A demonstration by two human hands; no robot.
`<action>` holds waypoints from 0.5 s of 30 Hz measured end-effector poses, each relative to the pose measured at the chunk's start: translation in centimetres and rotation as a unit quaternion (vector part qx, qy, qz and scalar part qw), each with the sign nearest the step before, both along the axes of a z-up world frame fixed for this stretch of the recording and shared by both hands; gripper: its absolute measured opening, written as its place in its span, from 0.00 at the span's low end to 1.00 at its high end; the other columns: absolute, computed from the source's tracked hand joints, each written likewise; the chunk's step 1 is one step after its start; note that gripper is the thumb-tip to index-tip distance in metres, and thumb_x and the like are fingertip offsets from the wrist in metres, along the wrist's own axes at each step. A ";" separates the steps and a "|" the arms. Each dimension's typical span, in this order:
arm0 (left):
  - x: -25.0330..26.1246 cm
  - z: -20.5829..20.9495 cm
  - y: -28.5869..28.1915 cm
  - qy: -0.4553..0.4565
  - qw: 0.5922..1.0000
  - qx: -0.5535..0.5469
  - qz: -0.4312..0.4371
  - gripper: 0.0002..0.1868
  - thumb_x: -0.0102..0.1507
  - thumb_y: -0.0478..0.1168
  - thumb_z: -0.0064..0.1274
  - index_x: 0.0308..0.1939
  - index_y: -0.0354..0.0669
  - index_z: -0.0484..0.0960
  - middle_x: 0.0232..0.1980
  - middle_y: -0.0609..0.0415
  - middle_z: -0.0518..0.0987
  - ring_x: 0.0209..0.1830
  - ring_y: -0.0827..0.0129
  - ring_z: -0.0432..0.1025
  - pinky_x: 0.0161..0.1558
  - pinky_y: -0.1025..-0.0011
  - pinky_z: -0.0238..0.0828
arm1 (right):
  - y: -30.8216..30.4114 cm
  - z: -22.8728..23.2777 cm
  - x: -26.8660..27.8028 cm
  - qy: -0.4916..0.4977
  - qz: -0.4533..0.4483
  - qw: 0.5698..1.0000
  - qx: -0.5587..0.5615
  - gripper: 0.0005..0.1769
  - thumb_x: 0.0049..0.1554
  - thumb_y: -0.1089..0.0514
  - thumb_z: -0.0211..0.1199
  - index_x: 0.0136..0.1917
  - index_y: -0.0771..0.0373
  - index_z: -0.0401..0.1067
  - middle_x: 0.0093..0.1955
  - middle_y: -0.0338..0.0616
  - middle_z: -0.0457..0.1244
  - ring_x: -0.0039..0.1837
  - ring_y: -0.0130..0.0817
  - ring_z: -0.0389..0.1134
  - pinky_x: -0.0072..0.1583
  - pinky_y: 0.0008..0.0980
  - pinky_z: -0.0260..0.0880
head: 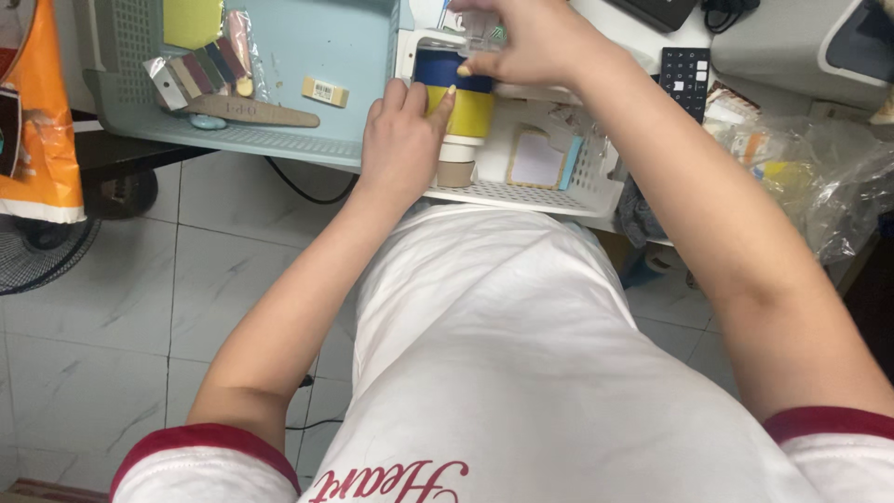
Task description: The person takes a pair of glasses out of a case and then sorts various small items including papers, stickers, and bottles by placing them into plastic baskets on a desk.
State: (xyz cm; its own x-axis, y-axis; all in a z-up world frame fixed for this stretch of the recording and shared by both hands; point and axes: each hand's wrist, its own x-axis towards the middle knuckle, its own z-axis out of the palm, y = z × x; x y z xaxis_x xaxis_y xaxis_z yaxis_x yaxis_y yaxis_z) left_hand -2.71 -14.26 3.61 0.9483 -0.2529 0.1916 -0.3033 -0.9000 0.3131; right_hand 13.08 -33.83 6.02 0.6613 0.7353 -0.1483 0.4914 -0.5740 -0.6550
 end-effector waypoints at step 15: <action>9.2 -1.5 -0.1 0.036 0.975 -0.212 -0.053 0.37 0.53 0.35 0.71 0.63 0.36 0.70 0.59 0.37 0.75 0.60 0.38 0.67 0.58 0.50 0.67 | -9.3 3.7 -11.0 0.027 -0.095 0.976 -0.194 0.25 0.54 0.64 0.66 0.66 0.65 0.74 0.63 0.60 0.67 0.62 0.55 0.69 0.65 0.45 0.67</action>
